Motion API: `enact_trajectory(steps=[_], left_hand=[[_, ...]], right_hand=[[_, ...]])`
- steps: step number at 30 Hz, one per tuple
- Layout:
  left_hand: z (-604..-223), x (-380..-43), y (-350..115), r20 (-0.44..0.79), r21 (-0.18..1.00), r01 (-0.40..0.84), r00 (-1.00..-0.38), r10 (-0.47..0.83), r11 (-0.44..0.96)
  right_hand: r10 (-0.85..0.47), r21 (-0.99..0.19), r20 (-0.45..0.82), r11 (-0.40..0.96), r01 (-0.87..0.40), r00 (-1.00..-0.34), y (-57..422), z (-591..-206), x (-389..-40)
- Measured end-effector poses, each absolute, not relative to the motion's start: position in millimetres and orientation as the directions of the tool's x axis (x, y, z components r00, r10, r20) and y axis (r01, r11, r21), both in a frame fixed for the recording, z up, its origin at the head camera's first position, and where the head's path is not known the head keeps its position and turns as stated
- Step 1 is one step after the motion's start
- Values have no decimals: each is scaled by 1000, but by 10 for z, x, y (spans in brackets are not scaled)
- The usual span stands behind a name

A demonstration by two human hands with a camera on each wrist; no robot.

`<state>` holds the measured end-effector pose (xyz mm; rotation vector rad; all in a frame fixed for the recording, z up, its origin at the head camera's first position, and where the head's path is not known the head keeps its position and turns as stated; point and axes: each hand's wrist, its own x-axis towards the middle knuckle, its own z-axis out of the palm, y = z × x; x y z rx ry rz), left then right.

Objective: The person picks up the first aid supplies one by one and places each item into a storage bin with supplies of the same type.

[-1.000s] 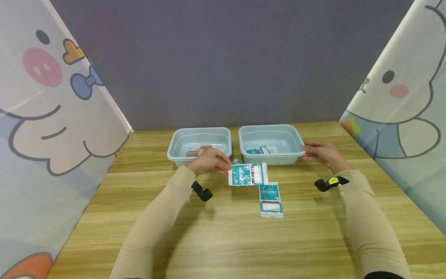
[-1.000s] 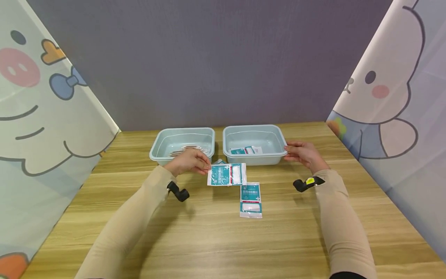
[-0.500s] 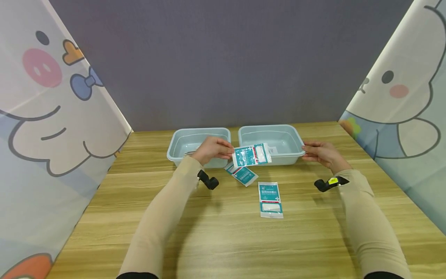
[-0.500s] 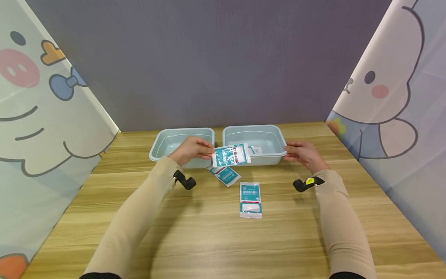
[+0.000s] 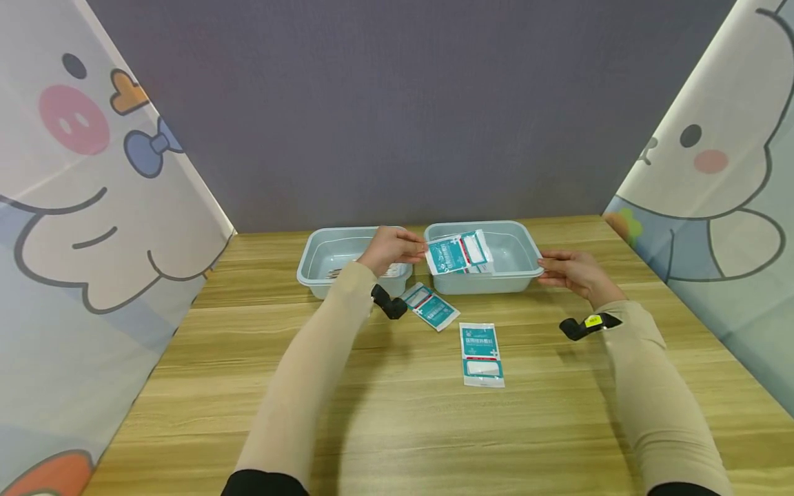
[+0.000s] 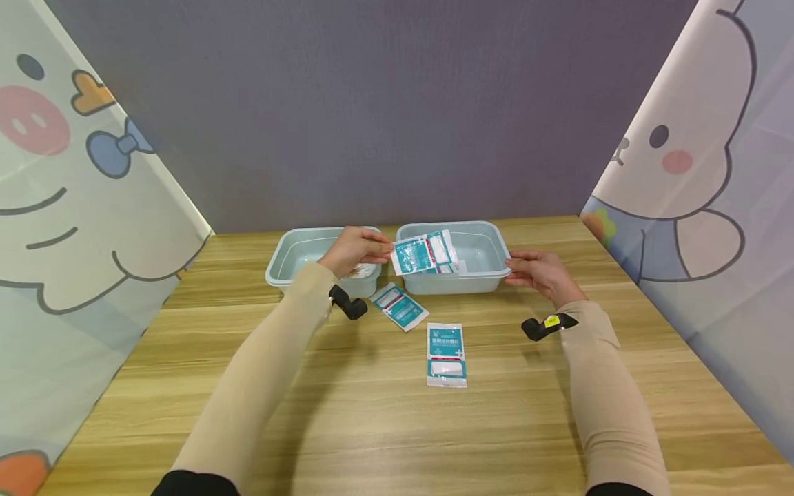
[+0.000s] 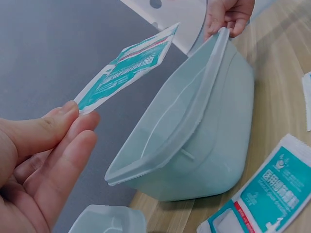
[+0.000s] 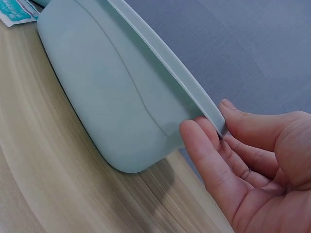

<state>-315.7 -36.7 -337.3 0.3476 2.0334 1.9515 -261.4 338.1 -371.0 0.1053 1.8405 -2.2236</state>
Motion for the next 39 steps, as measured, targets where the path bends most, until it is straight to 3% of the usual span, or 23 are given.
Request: enact_trajectory(steps=[11, 18, 25, 39], left_hand=[[-3376, -3256, -232, -65, 997, -72, -955, 291, -14], [-3424, -3294, -137, -83, 997, -78, -966, 244, 31], [-3492, -3296, 31, -47, 998, -34, -967, 251, 53], [-3538, -3317, 242, -123, 990, -96, -950, 287, 107]], right_hand=[[-146, -955, -216, -174, 240, -966, 3377, -3697, -2594], [-146, -958, -217, -159, 240, -965, 3361, -3694, -2597], [-139, -960, -222, -144, 242, -965, 3366, -3693, -2609], [-124, -965, -220, -115, 234, -968, 3361, -3691, -2593]])
